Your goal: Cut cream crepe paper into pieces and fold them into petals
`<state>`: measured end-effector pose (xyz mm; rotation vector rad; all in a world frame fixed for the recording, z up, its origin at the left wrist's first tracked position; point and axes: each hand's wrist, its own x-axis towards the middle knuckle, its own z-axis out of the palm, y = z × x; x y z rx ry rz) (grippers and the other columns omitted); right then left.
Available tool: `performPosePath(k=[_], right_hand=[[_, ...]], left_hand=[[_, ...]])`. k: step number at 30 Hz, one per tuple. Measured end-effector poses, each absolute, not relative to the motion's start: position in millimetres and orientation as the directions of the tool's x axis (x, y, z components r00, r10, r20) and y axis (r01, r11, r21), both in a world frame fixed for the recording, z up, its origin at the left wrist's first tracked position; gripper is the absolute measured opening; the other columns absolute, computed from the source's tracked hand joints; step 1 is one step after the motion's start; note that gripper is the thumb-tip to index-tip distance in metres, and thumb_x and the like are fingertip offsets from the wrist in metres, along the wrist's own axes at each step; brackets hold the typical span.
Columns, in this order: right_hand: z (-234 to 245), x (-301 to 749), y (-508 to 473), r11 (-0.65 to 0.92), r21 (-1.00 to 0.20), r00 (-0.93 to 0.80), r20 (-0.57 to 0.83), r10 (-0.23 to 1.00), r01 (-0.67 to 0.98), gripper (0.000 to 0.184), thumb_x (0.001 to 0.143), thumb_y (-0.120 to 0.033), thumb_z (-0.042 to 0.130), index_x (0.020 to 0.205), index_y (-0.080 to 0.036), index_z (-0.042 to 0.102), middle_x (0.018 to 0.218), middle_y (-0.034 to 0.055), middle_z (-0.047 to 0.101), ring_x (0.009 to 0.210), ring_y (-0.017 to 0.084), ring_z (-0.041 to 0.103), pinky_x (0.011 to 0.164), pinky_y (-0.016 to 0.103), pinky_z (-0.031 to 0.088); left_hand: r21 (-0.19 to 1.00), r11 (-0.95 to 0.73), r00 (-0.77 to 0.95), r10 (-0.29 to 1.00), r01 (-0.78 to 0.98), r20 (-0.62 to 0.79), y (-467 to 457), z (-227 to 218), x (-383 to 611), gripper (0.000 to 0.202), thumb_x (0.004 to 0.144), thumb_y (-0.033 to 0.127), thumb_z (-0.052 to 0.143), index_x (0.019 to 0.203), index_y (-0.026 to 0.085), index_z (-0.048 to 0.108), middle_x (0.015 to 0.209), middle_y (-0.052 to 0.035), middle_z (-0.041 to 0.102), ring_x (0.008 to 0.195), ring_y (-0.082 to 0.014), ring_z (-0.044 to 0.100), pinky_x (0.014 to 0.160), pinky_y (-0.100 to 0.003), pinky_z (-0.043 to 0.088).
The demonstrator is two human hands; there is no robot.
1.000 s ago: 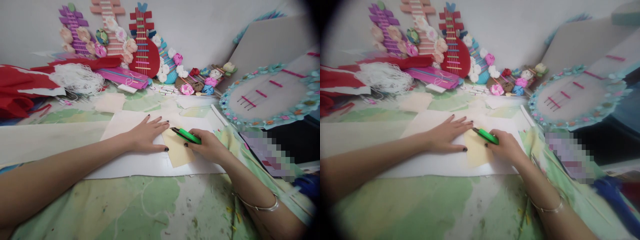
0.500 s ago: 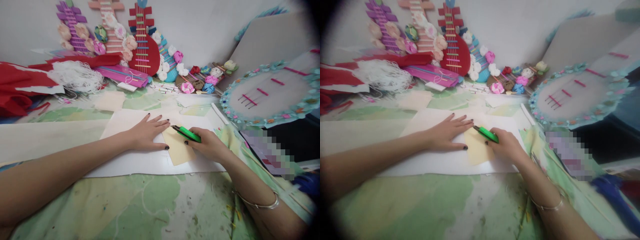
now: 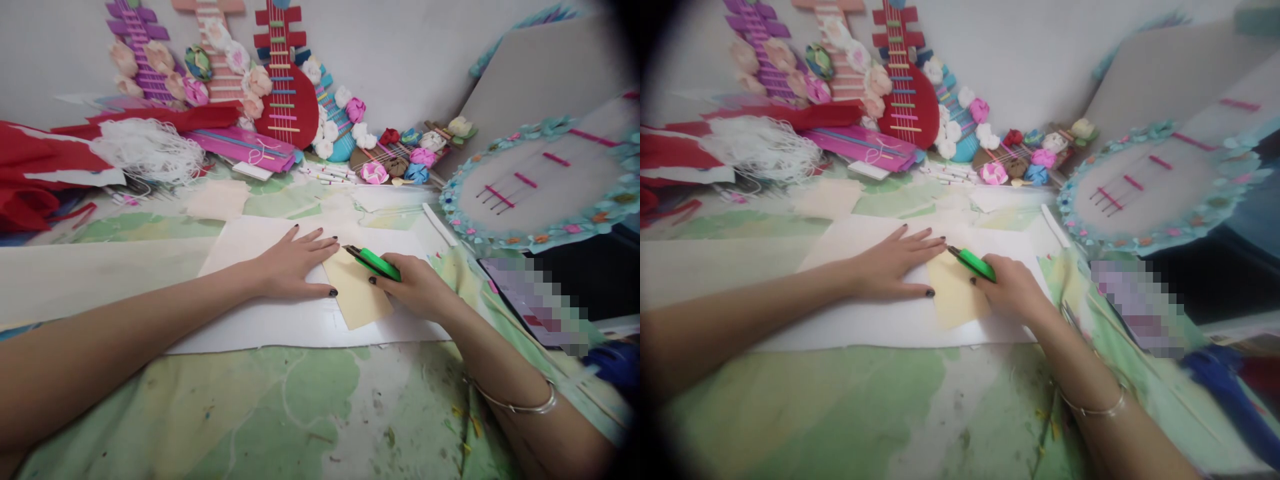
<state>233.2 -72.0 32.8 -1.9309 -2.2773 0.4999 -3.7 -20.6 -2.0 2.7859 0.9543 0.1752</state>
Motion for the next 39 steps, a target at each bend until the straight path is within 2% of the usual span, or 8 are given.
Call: performPosePath(k=[11, 18, 24, 27, 30, 33, 39], right_hand=[[31, 232, -71, 0.119, -0.296, -0.161, -0.12, 0.98, 0.948, 0.009, 0.077, -0.028, 0.051, 0.078, -0.02, 0.051, 0.076, 0.0038, 0.062, 0.07, 0.019, 0.054, 0.056, 0.026, 0.03], [32, 232, -72, 0.132, -0.295, -0.169, -0.102, 0.98, 0.946, 0.007, 0.076, -0.026, 0.052, 0.076, -0.019, 0.051, 0.074, 0.0036, 0.062, 0.068, 0.018, 0.054, 0.055, 0.026, 0.029], [31, 232, -72, 0.12, -0.296, -0.155, -0.099, 0.983, 0.948, 0.006, 0.076, -0.026, 0.053, 0.077, -0.019, 0.053, 0.074, 0.0034, 0.062, 0.066, 0.018, 0.053, 0.054, 0.026, 0.029], [31, 232, -71, 0.127, -0.3, -0.162, -0.094, 0.982, 0.946, 0.007, 0.077, -0.026, 0.054, 0.078, -0.019, 0.054, 0.077, 0.0037, 0.063, 0.068, 0.018, 0.054, 0.055, 0.026, 0.029], [32, 232, -72, 0.121, -0.298, -0.158, -0.104, 0.982, 0.947, 0.008, 0.077, -0.026, 0.054, 0.08, -0.019, 0.054, 0.079, 0.0043, 0.064, 0.071, 0.019, 0.055, 0.056, 0.026, 0.03], [33, 232, -72, 0.116, -0.295, -0.157, -0.119, 0.98, 0.948, 0.009, 0.077, -0.027, 0.053, 0.08, -0.019, 0.055, 0.08, 0.0048, 0.064, 0.072, 0.019, 0.055, 0.057, 0.026, 0.03], [35, 233, -71, 0.131, -0.33, -0.176, -0.11, 0.978, 0.935, 0.008, 0.076, -0.026, 0.053, 0.074, -0.018, 0.053, 0.074, 0.0035, 0.062, 0.069, 0.018, 0.054, 0.056, 0.025, 0.032]], left_hand=[[0.211, -0.773, 0.78, 0.622, 0.598, 0.068, -21, -2, -4, 0.075, 0.085, 0.064, 0.036, 0.146, 0.021, 0.022, 0.151, -0.009, 0.026, 0.14, -0.0316, 0.015, 0.11, -0.054, 0.002], [0.216, -0.765, 0.774, 0.631, 0.607, 0.058, -22, -1, -3, 0.077, 0.084, 0.065, 0.036, 0.146, 0.021, 0.022, 0.151, -0.0084, 0.025, 0.14, -0.0321, 0.014, 0.11, -0.056, 0.003], [0.202, -0.777, 0.775, 0.623, 0.597, 0.107, -22, -1, -2, 0.075, 0.083, 0.063, 0.042, 0.143, 0.021, 0.028, 0.149, -0.012, 0.029, 0.139, -0.0344, 0.017, 0.108, -0.059, 0.007], [0.189, -0.808, 0.777, 0.588, 0.558, 0.224, -23, -3, -3, 0.064, 0.081, 0.058, 0.051, 0.133, 0.021, 0.045, 0.142, -0.0133, 0.042, 0.136, -0.0341, 0.026, 0.107, -0.059, 0.011], [0.201, -0.842, 0.762, 0.539, 0.501, 0.358, -25, -4, -3, 0.047, 0.078, 0.053, 0.059, 0.109, 0.018, 0.062, 0.124, -0.012, 0.058, 0.126, -0.0304, 0.041, 0.107, -0.052, 0.021], [0.211, -0.873, 0.77, 0.487, 0.439, 0.412, -28, -1, -1, 0.033, 0.081, 0.046, 0.058, 0.095, 0.018, 0.066, 0.112, -0.0105, 0.061, 0.113, -0.0255, 0.049, 0.101, -0.044, 0.032], [0.203, -0.928, 0.865, 0.365, 0.311, 0.345, -32, 6, 4, 0.02, 0.086, 0.027, 0.05, 0.097, 0.018, 0.064, 0.112, -0.0099, 0.063, 0.112, -0.0235, 0.051, 0.098, -0.042, 0.036]])
